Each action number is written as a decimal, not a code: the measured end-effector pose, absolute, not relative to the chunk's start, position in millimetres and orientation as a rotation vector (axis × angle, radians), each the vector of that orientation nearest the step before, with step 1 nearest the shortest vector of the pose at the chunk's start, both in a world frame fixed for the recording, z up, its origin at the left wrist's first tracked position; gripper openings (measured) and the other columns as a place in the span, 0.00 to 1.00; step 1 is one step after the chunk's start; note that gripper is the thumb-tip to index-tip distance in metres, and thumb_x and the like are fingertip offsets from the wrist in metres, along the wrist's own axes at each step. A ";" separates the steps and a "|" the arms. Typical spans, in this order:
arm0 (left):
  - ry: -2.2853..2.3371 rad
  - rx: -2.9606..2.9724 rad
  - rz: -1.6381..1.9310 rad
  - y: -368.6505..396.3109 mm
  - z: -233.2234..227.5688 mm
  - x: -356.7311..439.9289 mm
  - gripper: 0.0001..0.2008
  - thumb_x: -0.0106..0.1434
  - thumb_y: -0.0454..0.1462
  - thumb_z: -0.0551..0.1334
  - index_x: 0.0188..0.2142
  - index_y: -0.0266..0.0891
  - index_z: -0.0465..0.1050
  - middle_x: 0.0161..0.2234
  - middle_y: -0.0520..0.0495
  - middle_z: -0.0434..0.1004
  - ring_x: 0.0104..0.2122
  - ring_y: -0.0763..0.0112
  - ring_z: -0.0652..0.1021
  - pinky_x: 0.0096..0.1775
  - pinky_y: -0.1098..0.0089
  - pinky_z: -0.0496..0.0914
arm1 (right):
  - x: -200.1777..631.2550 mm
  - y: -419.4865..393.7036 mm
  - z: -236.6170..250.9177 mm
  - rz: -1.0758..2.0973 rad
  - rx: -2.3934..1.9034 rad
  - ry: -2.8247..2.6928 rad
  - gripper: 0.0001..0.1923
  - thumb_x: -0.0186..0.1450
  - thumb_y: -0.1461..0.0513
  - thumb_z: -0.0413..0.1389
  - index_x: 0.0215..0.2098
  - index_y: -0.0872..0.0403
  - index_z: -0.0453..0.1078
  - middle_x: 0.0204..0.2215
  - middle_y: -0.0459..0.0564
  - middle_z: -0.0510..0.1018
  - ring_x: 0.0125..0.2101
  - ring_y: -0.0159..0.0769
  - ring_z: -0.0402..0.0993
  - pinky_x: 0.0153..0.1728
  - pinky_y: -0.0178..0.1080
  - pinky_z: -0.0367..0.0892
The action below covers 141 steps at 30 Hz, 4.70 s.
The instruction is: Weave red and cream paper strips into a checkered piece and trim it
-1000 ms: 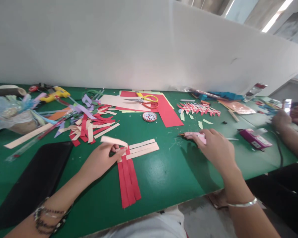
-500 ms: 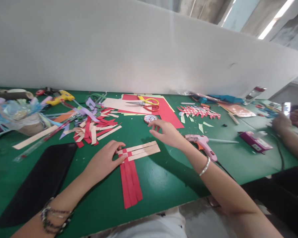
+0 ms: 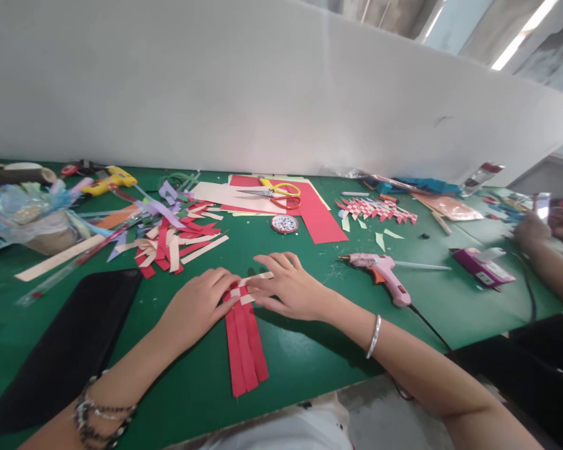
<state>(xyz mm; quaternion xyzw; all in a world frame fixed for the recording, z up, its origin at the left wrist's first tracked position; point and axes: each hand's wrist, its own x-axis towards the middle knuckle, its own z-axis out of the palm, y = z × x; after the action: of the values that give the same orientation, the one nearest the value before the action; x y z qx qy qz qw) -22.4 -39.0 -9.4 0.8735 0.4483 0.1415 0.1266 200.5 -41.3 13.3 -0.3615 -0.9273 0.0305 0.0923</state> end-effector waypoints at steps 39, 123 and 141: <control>1.307 2.611 0.381 -40.0 -10.1 -22.6 0.16 0.67 0.45 0.49 0.43 0.40 0.68 0.41 0.47 0.72 0.40 0.63 0.73 0.40 0.65 0.67 | 217.3 -40.9 3.4 0.039 -1.192 -2.705 0.20 0.68 0.52 0.44 0.49 0.52 0.70 0.55 0.57 0.64 0.51 0.44 0.58 0.53 0.52 0.46; 1.432 2.420 0.433 -49.3 -1.4 -1.3 0.13 0.63 0.43 0.50 0.25 0.42 0.63 0.22 0.54 0.67 0.25 0.70 0.72 0.27 0.71 0.62 | 189.3 -47.5 47.6 -0.400 -1.088 -2.576 0.10 0.68 0.65 0.47 0.34 0.53 0.70 0.39 0.49 0.73 0.38 0.35 0.65 0.46 0.45 0.44; 1.513 2.288 0.420 -53.0 6.3 -18.3 0.29 0.67 0.49 0.40 0.28 0.41 0.75 0.34 0.45 0.80 0.35 0.61 0.78 0.34 0.69 0.69 | 364.5 -95.0 -23.4 -0.232 -2.657 -1.775 0.13 0.67 0.58 0.46 0.36 0.60 0.66 0.35 0.62 0.73 0.37 0.47 0.70 0.34 0.41 0.60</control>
<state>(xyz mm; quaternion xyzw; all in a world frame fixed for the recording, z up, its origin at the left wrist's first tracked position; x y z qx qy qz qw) -18.3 -53.0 6.3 0.8108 0.5360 0.1488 0.1823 364.5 -95.0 -23.4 -0.8290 -0.5537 -0.0725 -0.0311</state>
